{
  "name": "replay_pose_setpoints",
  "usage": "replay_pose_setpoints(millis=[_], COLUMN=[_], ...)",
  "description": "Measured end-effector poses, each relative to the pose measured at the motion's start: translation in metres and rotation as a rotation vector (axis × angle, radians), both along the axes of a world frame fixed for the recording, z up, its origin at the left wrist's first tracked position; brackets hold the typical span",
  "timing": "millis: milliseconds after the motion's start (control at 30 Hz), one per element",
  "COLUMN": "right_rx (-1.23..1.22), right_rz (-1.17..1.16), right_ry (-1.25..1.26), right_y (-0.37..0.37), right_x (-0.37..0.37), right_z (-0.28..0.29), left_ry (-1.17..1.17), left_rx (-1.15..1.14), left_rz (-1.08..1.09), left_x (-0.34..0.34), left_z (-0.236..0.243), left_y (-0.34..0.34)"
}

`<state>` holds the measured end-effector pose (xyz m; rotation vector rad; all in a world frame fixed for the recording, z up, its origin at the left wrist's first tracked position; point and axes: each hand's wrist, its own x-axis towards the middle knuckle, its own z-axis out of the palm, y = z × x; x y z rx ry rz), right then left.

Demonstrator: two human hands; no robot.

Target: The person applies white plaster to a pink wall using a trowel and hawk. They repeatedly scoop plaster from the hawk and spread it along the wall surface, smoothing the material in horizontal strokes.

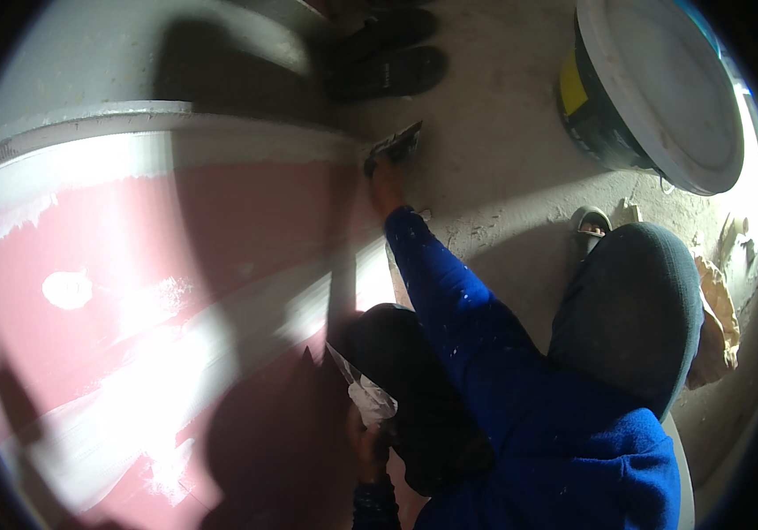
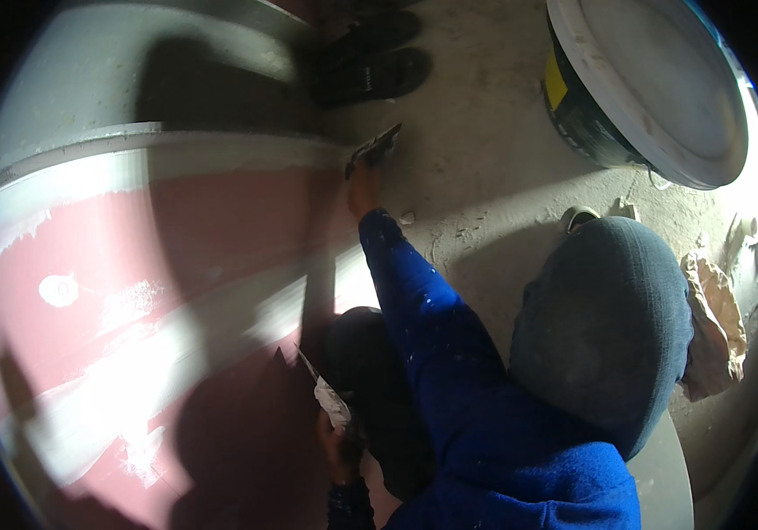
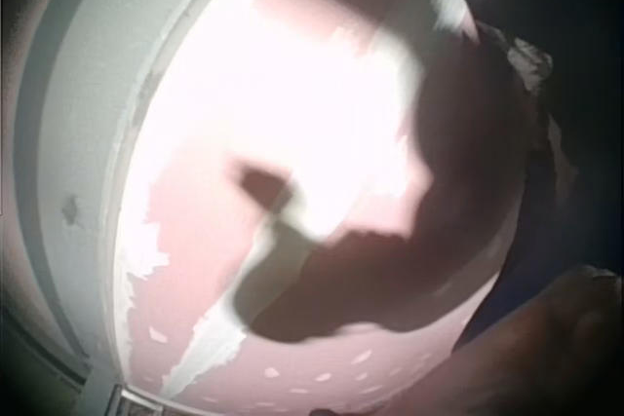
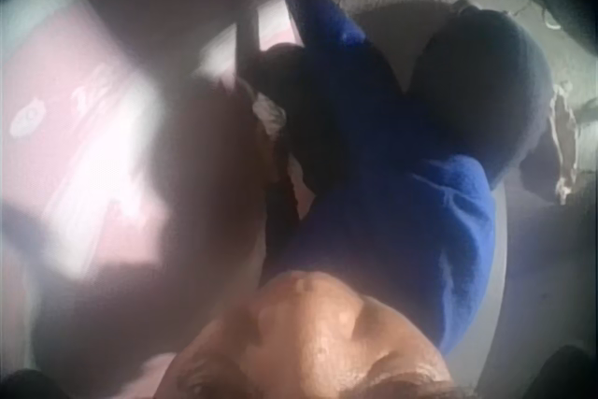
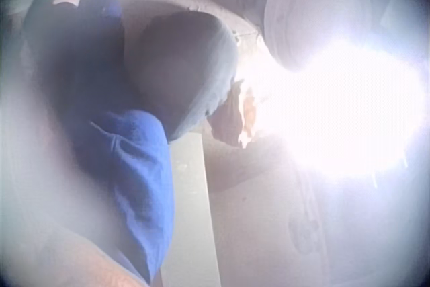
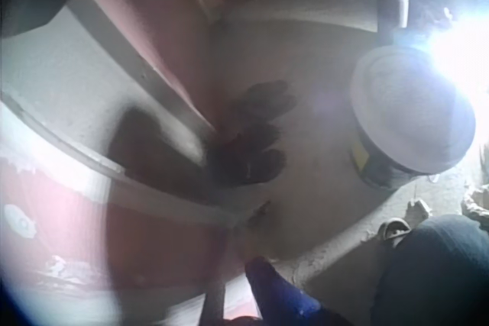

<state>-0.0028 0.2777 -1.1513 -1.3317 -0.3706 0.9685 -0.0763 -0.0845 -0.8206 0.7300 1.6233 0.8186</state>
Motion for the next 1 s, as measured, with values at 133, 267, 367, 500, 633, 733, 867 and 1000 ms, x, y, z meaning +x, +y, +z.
replay_pose_setpoints(millis=[133,267,367,500,633,733,867,1000], right_rx=[0.035,0.048,-0.028,-0.038,-0.063,-0.045,0.130,0.123], right_rz=[-0.100,0.033,0.185,0.173,0.066,0.152,0.119,0.230], right_ry=[-0.384,-0.116,-0.728,-0.403,0.013,-0.326,-0.434,-0.496], right_y=[0.012,0.008,-0.002,-0.010,-0.011,-0.016,-0.031,-0.033], right_x=[-0.009,-0.007,-0.006,-0.011,-0.012,-0.002,0.013,0.016], right_z=[-0.011,-0.016,-0.020,-0.024,-0.016,-0.002,0.018,0.030], left_ry=[-0.011,-0.022,-0.012,0.010,-0.023,-0.019,0.004,0.016], left_rx=[-0.001,-0.024,-0.034,0.010,-0.025,-0.033,-0.047,0.004], left_rz=[-0.008,-0.025,-0.024,-0.017,-0.036,-0.045,-0.016,-0.005], left_x=[-0.001,-0.003,-0.003,0.000,0.002,0.002,0.003,0.004], left_z=[0.000,0.002,0.002,0.003,0.006,0.008,0.008,0.007], left_y=[-0.001,0.000,0.000,0.001,0.003,0.003,0.002,0.002])
